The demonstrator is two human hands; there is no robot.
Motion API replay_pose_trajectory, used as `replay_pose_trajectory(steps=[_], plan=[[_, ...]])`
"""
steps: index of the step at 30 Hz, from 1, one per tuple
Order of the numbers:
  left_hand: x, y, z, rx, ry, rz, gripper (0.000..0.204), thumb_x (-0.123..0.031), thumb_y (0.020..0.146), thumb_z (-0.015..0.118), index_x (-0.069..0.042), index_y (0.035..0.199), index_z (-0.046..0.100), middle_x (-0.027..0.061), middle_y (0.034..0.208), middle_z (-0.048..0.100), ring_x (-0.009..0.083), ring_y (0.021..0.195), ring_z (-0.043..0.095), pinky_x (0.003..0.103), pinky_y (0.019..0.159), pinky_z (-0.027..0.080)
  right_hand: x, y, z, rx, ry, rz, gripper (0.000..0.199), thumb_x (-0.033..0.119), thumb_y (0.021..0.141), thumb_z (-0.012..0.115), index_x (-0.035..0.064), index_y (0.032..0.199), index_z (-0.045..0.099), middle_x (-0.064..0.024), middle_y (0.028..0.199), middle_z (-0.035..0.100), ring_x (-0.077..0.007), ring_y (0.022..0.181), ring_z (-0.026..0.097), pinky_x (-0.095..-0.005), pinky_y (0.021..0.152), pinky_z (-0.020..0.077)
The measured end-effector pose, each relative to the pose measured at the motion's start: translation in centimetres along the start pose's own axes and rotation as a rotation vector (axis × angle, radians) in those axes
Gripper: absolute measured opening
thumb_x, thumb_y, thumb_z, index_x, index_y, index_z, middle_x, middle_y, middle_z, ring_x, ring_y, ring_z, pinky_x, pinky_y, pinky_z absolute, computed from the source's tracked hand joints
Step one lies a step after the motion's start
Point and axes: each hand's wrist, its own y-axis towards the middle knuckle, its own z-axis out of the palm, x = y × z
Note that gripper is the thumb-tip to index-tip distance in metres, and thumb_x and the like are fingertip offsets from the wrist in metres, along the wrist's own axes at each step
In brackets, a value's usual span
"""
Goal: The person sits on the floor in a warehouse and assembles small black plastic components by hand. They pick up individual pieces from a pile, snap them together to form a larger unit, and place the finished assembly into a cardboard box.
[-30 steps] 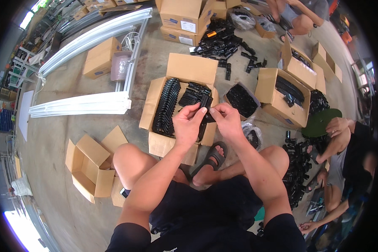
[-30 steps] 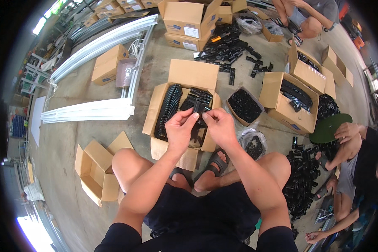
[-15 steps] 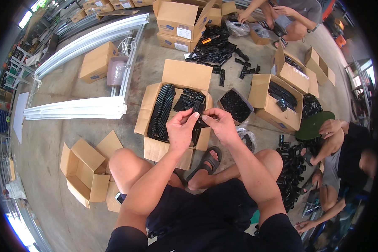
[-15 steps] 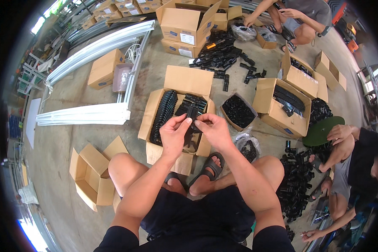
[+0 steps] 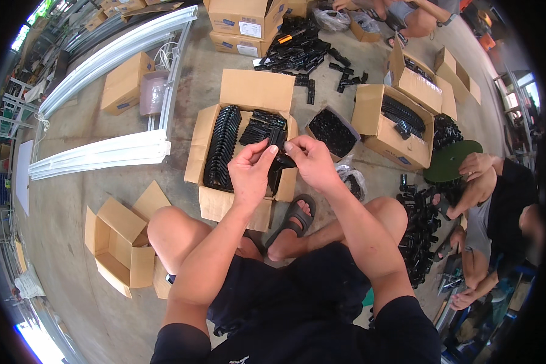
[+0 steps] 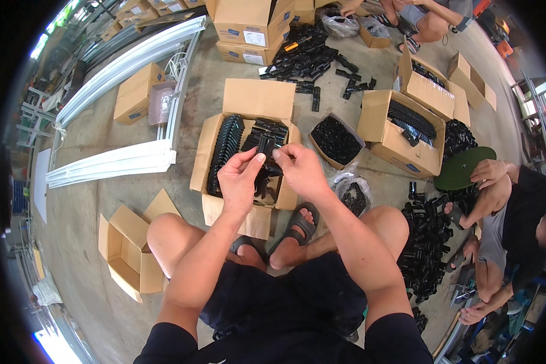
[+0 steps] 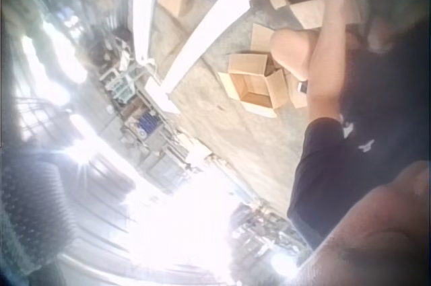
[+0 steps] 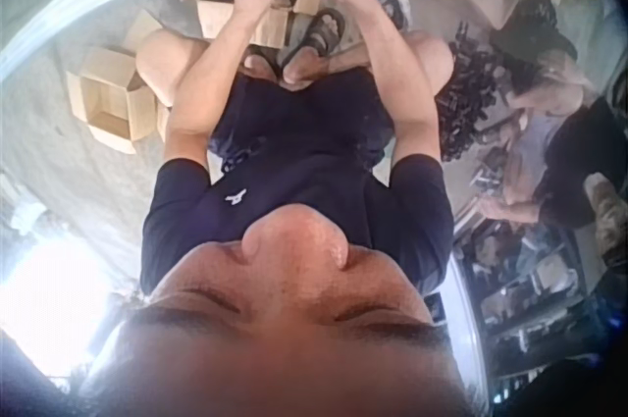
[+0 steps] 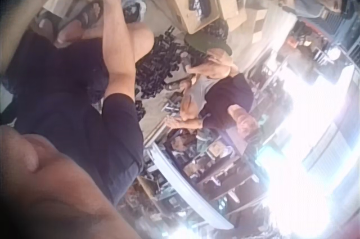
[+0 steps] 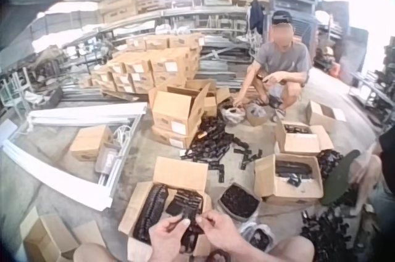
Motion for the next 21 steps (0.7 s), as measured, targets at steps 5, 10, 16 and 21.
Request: replay_pose_trajectory(steps=[5,10,16,21], plan=[[0.0,0.2,0.1,-0.003,-0.002,-0.003,0.024,0.0,0.093,0.072,0.008,0.116,0.069,0.0102,0.102,0.075,0.0078,0.089,0.068,0.021,0.08,0.055,1.0,-0.3,-0.1,0.029,0.16,0.02,0.022,0.018,0.097,0.069,-0.0037,0.101,0.069,-0.0033,0.085,0.068,-0.0094,0.077,0.058,-0.0291,0.068,0.0468],[0.0,0.2,0.3,0.013,0.005,-0.01,0.024,0.001,0.093,0.072,0.008,0.116,0.069,0.0107,0.104,0.075,0.0079,0.09,0.068,0.021,0.08,0.055,0.5,0.1,-0.4,0.008,0.007,-0.036,0.024,0.02,0.098,0.068,-0.004,0.1,0.069,-0.0034,0.083,0.067,-0.0091,0.076,0.058,-0.0295,0.066,0.0462],[0.0,0.2,0.5,0.015,-0.005,-0.012,0.023,0.001,0.094,0.071,0.007,0.116,0.069,0.0105,0.103,0.075,0.0079,0.09,0.068,0.021,0.08,0.055,-0.1,0.3,-0.7,0.036,0.099,0.045,0.025,0.021,0.1,0.065,-0.004,0.101,0.069,-0.0019,0.084,0.066,-0.0084,0.077,0.056,-0.0281,0.068,0.0461],[0.2,0.2,0.6,0.011,-0.039,-0.019,0.022,0.001,0.094,0.071,0.007,0.115,0.069,0.0099,0.102,0.075,0.0075,0.088,0.068,0.021,0.079,0.055,1.3,-0.3,-0.8,0.089,0.138,0.079,0.02,0.017,0.101,0.063,-0.002,0.102,0.069,0.0012,0.09,0.065,-0.0063,0.083,0.054,-0.0251,0.074,0.0458]])
